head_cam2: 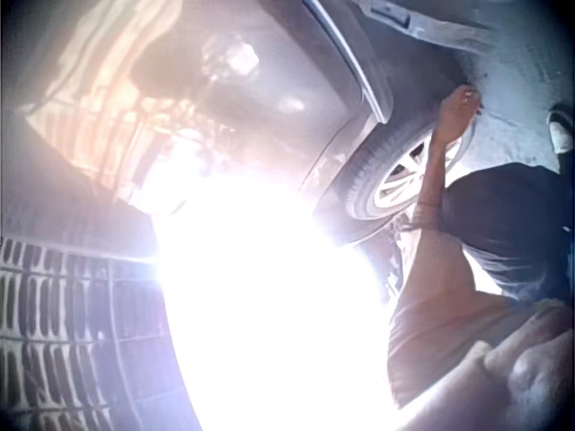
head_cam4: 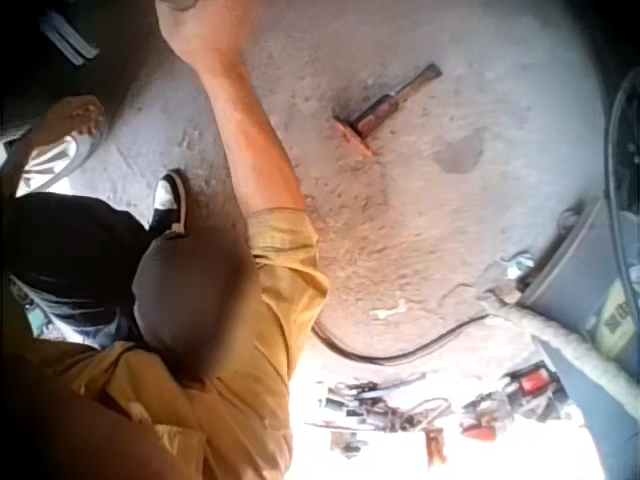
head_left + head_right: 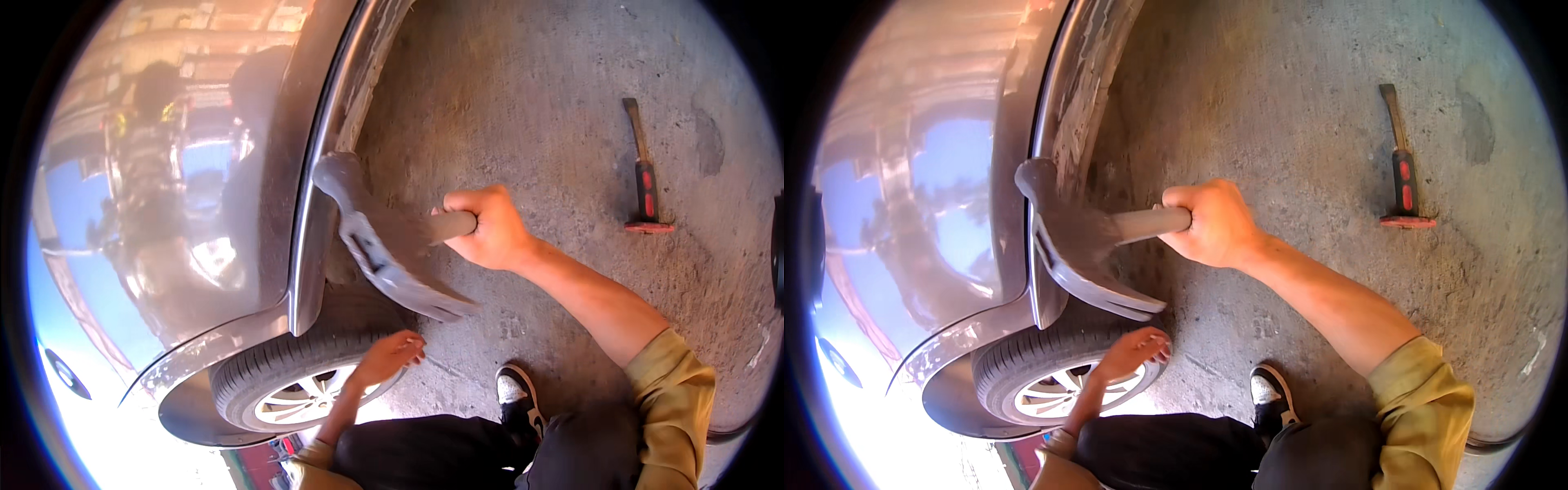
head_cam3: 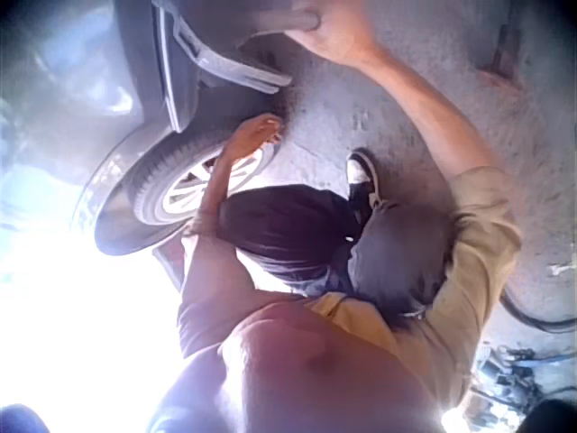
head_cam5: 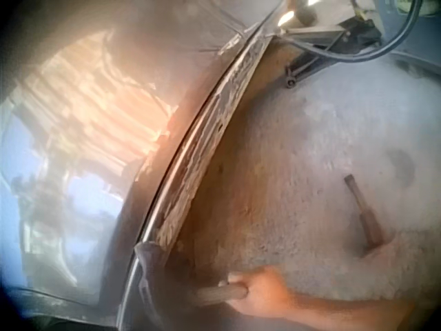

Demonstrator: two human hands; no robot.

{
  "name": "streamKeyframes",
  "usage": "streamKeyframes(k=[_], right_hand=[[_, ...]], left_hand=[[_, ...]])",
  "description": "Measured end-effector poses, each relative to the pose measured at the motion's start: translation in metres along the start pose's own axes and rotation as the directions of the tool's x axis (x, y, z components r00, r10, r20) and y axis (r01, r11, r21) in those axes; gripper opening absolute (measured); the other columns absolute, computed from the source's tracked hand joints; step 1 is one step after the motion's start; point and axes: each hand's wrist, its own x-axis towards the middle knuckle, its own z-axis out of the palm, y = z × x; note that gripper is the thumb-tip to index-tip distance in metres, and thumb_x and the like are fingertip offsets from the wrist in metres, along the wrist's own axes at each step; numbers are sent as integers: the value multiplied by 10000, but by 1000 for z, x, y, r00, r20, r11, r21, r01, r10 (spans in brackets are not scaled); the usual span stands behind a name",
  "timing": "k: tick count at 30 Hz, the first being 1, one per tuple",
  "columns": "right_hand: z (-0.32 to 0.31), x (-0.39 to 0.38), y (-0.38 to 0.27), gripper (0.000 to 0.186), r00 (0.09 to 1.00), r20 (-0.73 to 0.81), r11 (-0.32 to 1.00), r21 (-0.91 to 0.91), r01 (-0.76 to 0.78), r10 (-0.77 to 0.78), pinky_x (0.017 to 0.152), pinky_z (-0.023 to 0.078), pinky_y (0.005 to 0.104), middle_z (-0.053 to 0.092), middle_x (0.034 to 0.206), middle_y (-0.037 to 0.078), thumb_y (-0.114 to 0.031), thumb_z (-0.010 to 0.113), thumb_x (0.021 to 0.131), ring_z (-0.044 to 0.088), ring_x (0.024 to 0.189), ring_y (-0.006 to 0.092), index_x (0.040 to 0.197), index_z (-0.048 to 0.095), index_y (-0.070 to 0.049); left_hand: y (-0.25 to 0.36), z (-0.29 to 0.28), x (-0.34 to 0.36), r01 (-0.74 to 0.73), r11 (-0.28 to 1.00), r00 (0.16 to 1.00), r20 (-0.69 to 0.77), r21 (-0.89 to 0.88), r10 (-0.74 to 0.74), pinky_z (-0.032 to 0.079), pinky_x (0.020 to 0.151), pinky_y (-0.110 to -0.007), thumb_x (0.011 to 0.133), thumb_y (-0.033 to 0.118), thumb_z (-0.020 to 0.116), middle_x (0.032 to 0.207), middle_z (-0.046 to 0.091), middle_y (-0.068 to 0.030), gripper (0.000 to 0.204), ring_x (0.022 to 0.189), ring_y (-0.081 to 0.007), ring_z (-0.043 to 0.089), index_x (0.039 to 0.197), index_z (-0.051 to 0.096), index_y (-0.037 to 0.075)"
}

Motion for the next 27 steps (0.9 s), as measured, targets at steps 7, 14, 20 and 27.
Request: streamKeyframes(k=[7,14,20,27], right_hand=[[8,3,20,160,992,125,974,225,-3,-25,509,415,372,516,569,139,-122,652,741,523,524,320,677,546,-21],[28,6,14,127,973,224,956,291,-16,-52,543,407,298,535,611,124,-73,639,724,499,584,106,682,539,-9],[38,4,18,174,986,149,906,404,-126,71,557,413,279,576,662,18,-177,633,806,489,686,48,779,595,-10],[32,3,3,192,971,134,903,360,-234,198,551,399,238,595,715,-25,-206,658,833,501,690,34,856,646,-16]], left_hand=[[-6,4,10,-110,944,975,148,-312,163,486,823,-318,996,289,444,998,605,-112,369,898,-181,606,1225,478,2],[-19,-7,8,-86,921,992,48,-379,113,501,833,-325,999,253,437,989,607,-116,348,895,-189,612,1230,474,-4],[-19,-8,6,-95,920,988,81,-380,135,499,840,-349,1002,243,425,1004,606,-133,353,916,-222,615,1238,463,-16],[-32,-6,-9,-93,906,993,26,-413,114,494,841,-365,1003,248,414,1011,611,-153,366,922,-256,619,1241,458,-27]])
